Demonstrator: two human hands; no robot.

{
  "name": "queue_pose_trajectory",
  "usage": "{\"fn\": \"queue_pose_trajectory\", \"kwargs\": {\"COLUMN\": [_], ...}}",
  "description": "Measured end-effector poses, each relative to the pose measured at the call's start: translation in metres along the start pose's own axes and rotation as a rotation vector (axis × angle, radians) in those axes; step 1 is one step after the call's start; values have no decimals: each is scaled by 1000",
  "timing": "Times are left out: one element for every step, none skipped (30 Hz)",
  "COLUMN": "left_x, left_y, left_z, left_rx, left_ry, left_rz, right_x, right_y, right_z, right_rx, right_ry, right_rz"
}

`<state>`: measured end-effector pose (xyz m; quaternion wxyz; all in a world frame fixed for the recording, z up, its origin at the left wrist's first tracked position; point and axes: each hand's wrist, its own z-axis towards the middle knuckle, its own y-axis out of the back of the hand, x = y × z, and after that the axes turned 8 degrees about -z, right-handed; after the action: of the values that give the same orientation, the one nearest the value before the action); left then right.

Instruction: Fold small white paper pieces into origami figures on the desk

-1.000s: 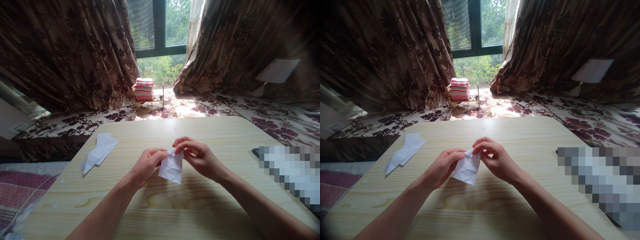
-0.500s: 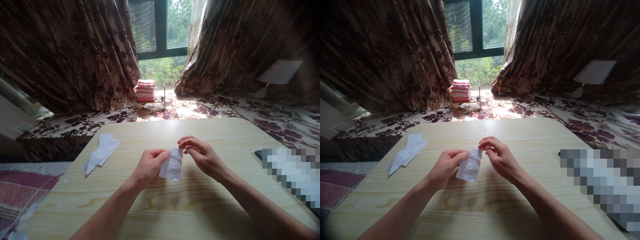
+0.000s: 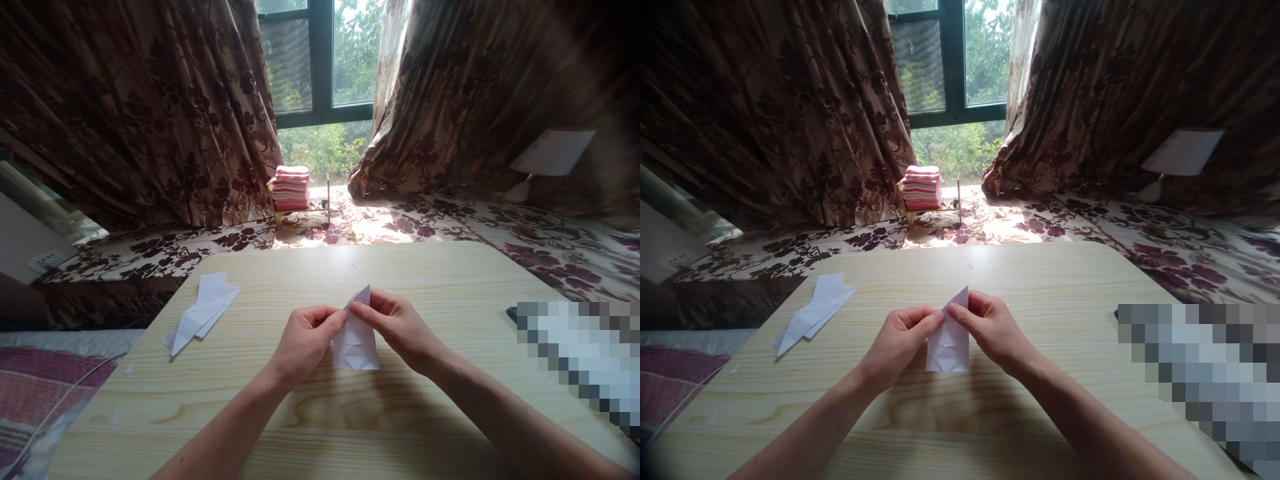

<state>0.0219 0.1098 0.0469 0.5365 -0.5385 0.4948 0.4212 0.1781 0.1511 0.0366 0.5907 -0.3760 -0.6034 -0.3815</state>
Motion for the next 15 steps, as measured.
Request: {"fn": "queue_pose_trajectory", "kwargs": {"left_x": [0,0,0,-1,-1,-2,-2,-2,-2,-2,-2,-2,-2,-2,-2], "left_y": [0,0,0,0,0,1,1,1,1,1,1,1,1,0,0], "left_z": [0,0,0,0,0,0,0,0,0,-1,-1,-1,-1,-1,-1], "left_rx": [3,8,16,26,37,46,52,55,54,49,40,26,7,-15,-38], "left_ry": [-4,-11,-23,-39,-56,-73,-88,-100,-109,-113,-113,-109,-103,-95,-90], "left_rz": [0,2,5,10,17,27,40,54,69,85,100,112,119,119,110], "right_x": [0,0,0,0,0,0,0,0,0,-1,-1,-1,-1,-1,0], "right_y": [1,1,1,2,2,2,3,4,5,7,8,10,11,12,12], "right_z": [0,-1,-1,-2,-2,-2,-2,-2,-1,0,1,2,3,3,3], "right_rx": [5,7,6,0,-6,-15,-29,-48,-74,-105,-141,-178,-205,-221,-222], "right_ry": [5,14,23,35,48,61,73,85,97,107,115,122,125,125,120], "right_rz": [-3,-8,-15,-23,-29,-33,-36,-39,-46,-55,-67,-78,-85,-87,-86]}}
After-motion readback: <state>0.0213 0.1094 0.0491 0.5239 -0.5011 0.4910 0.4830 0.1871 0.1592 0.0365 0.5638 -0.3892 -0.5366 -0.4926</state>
